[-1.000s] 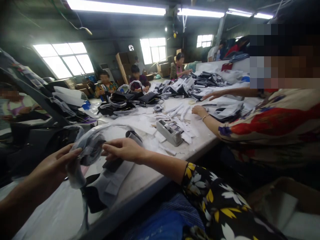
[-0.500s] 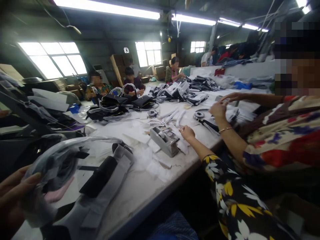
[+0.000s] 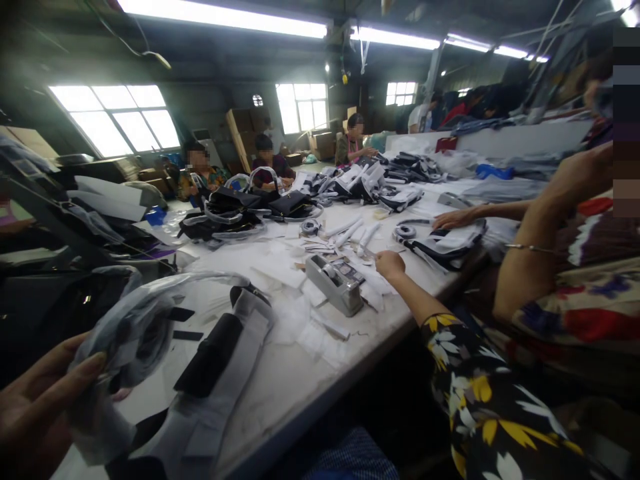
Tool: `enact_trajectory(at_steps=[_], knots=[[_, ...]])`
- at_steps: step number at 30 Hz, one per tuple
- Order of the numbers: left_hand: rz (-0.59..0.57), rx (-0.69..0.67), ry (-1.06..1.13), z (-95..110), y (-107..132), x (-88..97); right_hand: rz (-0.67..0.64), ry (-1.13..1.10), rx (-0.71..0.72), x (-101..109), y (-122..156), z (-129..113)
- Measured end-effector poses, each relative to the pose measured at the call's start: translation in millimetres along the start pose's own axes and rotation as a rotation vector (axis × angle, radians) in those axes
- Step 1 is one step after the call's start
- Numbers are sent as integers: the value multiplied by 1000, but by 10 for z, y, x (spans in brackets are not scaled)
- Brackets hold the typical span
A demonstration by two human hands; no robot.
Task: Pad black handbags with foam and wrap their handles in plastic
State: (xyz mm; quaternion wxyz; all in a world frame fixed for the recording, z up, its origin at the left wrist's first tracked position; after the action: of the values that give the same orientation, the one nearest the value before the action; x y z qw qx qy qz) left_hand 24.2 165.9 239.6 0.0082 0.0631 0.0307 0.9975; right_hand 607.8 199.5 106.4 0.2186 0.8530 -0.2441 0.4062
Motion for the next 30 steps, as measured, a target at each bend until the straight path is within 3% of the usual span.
enact_trajectory(at_steps=[3, 6, 9, 13, 17, 21, 26, 30], knots=[[-54, 38, 72, -53, -33, 18, 54, -123, 178, 25, 324, -184], [-120, 19, 100, -30, -3, -12, 22, -249, 348, -121, 709, -468], [-193, -44, 135, 19, 41, -70, -144, -426, 492, -383, 1117, -777], [-233, -141, 176, 71, 70, -118, -393, -648, 544, -683, 1629, -1132], [-261, -184, 185, 93, 85, -131, -386, -560, 637, -811, 2005, -1419], [-294, -204, 192, 96, 101, -135, -323, -412, 644, -1011, 2104, -1523], [-291, -224, 193, 98, 99, -125, -288, -260, 556, -1314, 1873, -1427], [-300, -226, 178, 90, 79, -118, -216, -174, 568, -1301, 1705, -1367]])
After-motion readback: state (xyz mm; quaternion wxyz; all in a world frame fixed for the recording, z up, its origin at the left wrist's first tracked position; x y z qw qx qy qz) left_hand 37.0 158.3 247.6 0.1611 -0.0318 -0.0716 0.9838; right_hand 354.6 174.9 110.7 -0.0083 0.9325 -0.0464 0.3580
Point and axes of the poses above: each hand's wrist, its own y-axis away from the middle knuckle, its own x-axis out of the back of the hand, z = x × y, the point moved 4 cm from there along -y, towards the middle knuckle, and after that the axes turned 11 degrees about -z, right-handed, at the moved point
